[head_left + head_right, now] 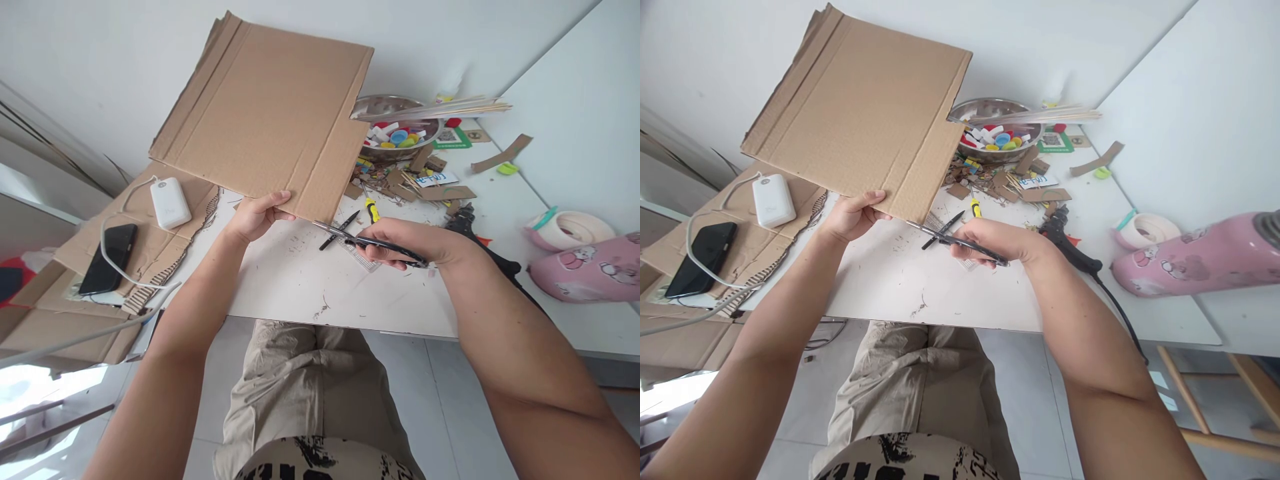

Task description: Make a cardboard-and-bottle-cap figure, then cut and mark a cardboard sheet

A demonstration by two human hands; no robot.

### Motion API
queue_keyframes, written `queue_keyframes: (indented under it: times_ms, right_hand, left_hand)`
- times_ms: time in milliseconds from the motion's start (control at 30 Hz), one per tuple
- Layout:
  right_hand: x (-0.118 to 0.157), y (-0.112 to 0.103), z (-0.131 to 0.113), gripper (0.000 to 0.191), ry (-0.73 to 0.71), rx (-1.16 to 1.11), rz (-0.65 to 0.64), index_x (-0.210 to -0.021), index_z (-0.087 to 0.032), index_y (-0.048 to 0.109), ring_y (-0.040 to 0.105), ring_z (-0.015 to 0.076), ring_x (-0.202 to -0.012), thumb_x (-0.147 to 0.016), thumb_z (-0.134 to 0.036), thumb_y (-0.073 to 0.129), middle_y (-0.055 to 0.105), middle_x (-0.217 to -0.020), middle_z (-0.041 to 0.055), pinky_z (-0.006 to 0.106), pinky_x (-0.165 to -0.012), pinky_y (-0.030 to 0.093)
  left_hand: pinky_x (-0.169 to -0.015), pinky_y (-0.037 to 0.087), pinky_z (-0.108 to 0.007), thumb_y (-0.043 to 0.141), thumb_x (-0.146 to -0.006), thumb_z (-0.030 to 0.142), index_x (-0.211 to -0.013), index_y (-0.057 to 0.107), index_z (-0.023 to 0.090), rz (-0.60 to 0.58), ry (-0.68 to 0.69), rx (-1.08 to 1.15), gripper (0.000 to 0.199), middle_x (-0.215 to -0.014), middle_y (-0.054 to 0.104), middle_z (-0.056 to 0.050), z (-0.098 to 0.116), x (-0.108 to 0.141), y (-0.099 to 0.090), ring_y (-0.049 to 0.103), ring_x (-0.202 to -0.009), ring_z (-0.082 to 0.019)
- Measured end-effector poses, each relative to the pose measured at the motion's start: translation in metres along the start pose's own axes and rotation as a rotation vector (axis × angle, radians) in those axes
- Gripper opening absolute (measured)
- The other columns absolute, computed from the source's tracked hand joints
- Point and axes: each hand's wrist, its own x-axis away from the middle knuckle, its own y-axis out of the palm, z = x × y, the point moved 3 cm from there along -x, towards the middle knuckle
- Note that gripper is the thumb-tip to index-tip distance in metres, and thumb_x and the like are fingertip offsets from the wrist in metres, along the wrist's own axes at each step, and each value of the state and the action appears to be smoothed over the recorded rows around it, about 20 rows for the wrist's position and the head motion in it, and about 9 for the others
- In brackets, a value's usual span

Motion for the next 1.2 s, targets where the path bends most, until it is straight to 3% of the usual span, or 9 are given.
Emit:
queue_keyframes:
  times_ms: [233, 467, 667, 800, 967, 1200]
  right_hand:
    - [0.001, 0.0, -0.001, 0.043, -0.008, 0.022, 0.008, -0.075, -0.024, 0.051, 0.041, 0.008, -0.043, -0.09, -0.055, 0.077, 0.04, -0.054, -0.0091, 0.022, -0.041, 0.034]
    - [0.0, -0.001, 0.002, 0.041, 0.009, -0.017, 0.021, -0.077, -0.023, 0.054, 0.04, 0.008, -0.043, -0.09, -0.054, 0.079, 0.041, -0.053, -0.0088, 0.021, -0.041, 0.033]
    - [-0.001, 0.001, -0.002, 0.039, 0.065, -0.031, 0.049, -0.076, -0.023, 0.055, 0.041, 0.0088, -0.041, -0.088, -0.051, 0.081, 0.045, -0.051, -0.0077, 0.022, -0.039, 0.033]
    - [-0.001, 0.002, -0.007, 0.044, 0.053, 0.04, 0.069, -0.068, -0.024, 0.053, 0.039, 0.0079, -0.038, -0.082, -0.052, 0.083, 0.045, -0.047, -0.0084, 0.023, -0.039, 0.032]
    - [-0.002, 0.002, -0.01, 0.046, -0.043, 0.056, 0.098, -0.064, -0.023, 0.056, 0.037, 0.0072, -0.039, -0.084, -0.058, 0.08, 0.045, -0.046, -0.0084, 0.024, -0.041, 0.029]
    - [-0.006, 0.002, -0.005, 0.062, -0.017, 0.084, 0.112, -0.063, -0.024, 0.054, 0.036, 0.0073, -0.037, -0.072, -0.078, 0.084, 0.043, -0.044, -0.0097, 0.025, -0.041, 0.028]
  left_hand:
    - [-0.057, 0.068, -0.022, 0.092, -0.068, 0.013, -0.104, 0.074, 0.018, 0.014, -0.014, 0.004, 0.04, -0.083, 0.077, 0.001, -0.001, 0.0, 0.001, 0.079, -0.07, -0.017]
    - [-0.069, 0.074, -0.027, 0.092, -0.071, 0.013, -0.11, 0.075, 0.017, 0.023, -0.013, -0.018, 0.043, -0.09, 0.079, -0.001, -0.003, -0.002, -0.003, 0.084, -0.08, -0.021]
    - [-0.062, 0.07, -0.024, 0.092, -0.071, 0.016, -0.1, 0.073, 0.017, 0.002, 0.003, -0.032, 0.035, -0.09, 0.08, -0.002, -0.001, -0.001, -0.002, 0.081, -0.075, -0.018]
    - [-0.062, 0.07, -0.025, 0.092, -0.069, 0.014, -0.108, 0.073, 0.018, 0.004, 0.005, -0.023, 0.043, -0.089, 0.078, 0.0, 0.0, 0.0, -0.001, 0.08, -0.073, -0.017]
    - [-0.066, 0.072, -0.026, 0.092, -0.073, 0.015, -0.116, 0.073, 0.018, -0.007, 0.005, -0.044, 0.047, -0.092, 0.079, 0.0, 0.0, -0.001, -0.002, 0.081, -0.078, -0.019]
    - [-0.059, 0.068, -0.021, 0.091, -0.071, 0.017, -0.114, 0.074, 0.018, -0.029, 0.016, -0.019, 0.046, -0.091, 0.08, -0.001, 0.001, -0.001, 0.0, 0.08, -0.075, -0.017]
